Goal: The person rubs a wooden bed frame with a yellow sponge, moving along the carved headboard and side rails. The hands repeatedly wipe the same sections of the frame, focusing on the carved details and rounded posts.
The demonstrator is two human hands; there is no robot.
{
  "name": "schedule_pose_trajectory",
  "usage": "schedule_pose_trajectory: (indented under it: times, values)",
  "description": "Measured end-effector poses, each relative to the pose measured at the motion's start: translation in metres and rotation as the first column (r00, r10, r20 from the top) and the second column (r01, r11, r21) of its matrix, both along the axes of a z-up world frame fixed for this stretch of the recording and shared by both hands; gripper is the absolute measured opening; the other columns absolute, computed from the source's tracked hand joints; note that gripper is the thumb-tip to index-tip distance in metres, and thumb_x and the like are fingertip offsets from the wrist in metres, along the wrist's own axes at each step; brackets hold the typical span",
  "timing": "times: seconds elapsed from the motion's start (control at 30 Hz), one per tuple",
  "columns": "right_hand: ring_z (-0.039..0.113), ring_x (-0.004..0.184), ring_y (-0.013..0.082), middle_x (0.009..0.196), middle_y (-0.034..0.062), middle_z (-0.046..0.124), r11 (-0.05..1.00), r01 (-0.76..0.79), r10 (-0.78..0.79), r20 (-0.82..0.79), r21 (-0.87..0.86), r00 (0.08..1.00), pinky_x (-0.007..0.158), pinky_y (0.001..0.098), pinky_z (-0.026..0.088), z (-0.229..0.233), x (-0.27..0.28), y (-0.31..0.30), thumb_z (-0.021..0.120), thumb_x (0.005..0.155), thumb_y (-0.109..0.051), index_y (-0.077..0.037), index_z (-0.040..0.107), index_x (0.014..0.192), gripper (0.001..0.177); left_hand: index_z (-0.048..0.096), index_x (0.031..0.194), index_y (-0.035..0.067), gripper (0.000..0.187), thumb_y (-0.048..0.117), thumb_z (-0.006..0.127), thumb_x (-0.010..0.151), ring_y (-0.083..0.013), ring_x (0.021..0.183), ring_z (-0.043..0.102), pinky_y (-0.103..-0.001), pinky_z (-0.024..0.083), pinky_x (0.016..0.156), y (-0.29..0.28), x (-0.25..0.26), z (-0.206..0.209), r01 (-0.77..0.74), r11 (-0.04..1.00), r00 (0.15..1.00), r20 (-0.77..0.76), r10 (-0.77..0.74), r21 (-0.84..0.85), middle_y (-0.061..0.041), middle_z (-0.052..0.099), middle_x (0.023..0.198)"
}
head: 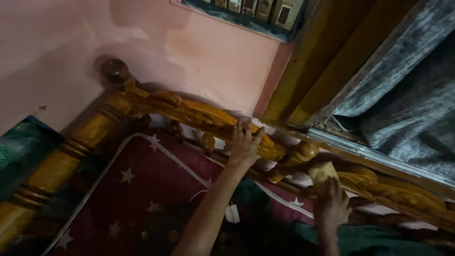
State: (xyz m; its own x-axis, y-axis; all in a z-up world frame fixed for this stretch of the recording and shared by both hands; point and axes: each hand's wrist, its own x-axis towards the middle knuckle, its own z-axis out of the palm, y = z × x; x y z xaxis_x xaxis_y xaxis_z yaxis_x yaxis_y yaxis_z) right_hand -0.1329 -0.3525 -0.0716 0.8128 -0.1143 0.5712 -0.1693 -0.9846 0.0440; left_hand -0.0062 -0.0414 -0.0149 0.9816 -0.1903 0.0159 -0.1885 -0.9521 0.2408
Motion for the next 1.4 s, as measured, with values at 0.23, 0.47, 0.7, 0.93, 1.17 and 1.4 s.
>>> schedule_pose_trajectory:
  times: [0.23,0.47,0.7,0.93,1.17,1.4]
  values:
    - [0.061,0.118,0.0405,0.139,0.0107,0.064,0.952,-0.021,0.041,-0.060,0.304,0.997,0.087,0.0612,0.050,0.030,0.015,0.022,0.086,0.064,-0.027,-0.016,0.056,0.147,0.089,0.024,0.162,0.032,0.089,0.021,0.071,0.087,-0.0533,0.153,0.005,-0.061,0.009,0.123,-0.005,0.004,-0.012,-0.015,1.000,0.998,0.066,0.015,-0.007,-0.023,0.000,0.170]
    - [0.071,0.095,0.0331,0.111,0.0140,0.070,0.977,-0.194,0.212,-0.319,0.087,0.924,0.076,0.0431,0.060,0.033,0.038,0.001,0.084,0.071,-0.033,-0.020,0.066,0.126,0.060,0.020,0.162,0.032,0.092,0.016,0.071,0.087,-0.0517,0.154,0.000,-0.060,0.009,0.123,-0.006,-0.004,0.002,-0.025,0.999,0.999,-0.030,0.025,-0.028,-0.021,-0.004,0.171]
    - [0.072,0.093,0.0347,0.101,0.0182,0.072,0.830,-0.068,0.110,-0.043,0.554,0.993,0.078,0.0461,0.058,0.030,0.029,0.028,0.074,0.089,-0.044,-0.010,0.067,0.116,0.043,0.026,0.159,0.023,0.098,0.009,0.078,0.077,-0.0370,0.156,0.005,-0.061,-0.002,0.121,-0.033,-0.011,-0.017,0.139,0.956,0.971,0.152,-0.182,0.258,-0.014,0.007,0.170]
    - [0.072,0.092,0.0325,0.105,0.0198,0.072,0.947,-0.129,0.197,-0.213,0.295,0.957,0.072,0.0430,0.058,0.039,0.022,0.027,0.072,0.082,-0.038,-0.019,0.068,0.134,0.056,0.027,0.163,0.023,0.097,0.022,0.079,0.082,-0.0344,0.159,0.006,-0.068,-0.001,0.123,-0.076,-0.021,-0.035,0.221,0.974,0.975,0.010,-0.222,0.047,-0.014,0.014,0.170]
    - [0.068,0.098,0.0403,0.112,0.0248,0.070,0.870,-0.071,0.051,0.056,0.488,0.997,0.084,0.0474,0.056,0.040,0.024,0.041,0.081,0.079,-0.041,-0.002,0.060,0.135,0.071,0.021,0.163,0.026,0.104,0.030,0.082,0.079,-0.0304,0.160,-0.001,-0.071,0.001,0.120,-0.077,-0.023,-0.021,0.198,0.979,0.973,-0.135,-0.189,0.052,-0.012,0.005,0.173]
    - [0.059,0.117,0.0441,0.121,0.0233,0.066,0.811,0.051,0.075,-0.190,0.583,0.979,0.090,0.0537,0.052,0.049,0.010,0.039,0.085,0.072,-0.030,-0.004,0.052,0.143,0.083,0.021,0.163,0.026,0.102,0.026,0.081,0.080,-0.0323,0.159,-0.002,-0.072,0.004,0.117,-0.079,-0.019,-0.027,0.203,0.973,0.975,-0.118,-0.190,0.114,-0.012,0.003,0.173]
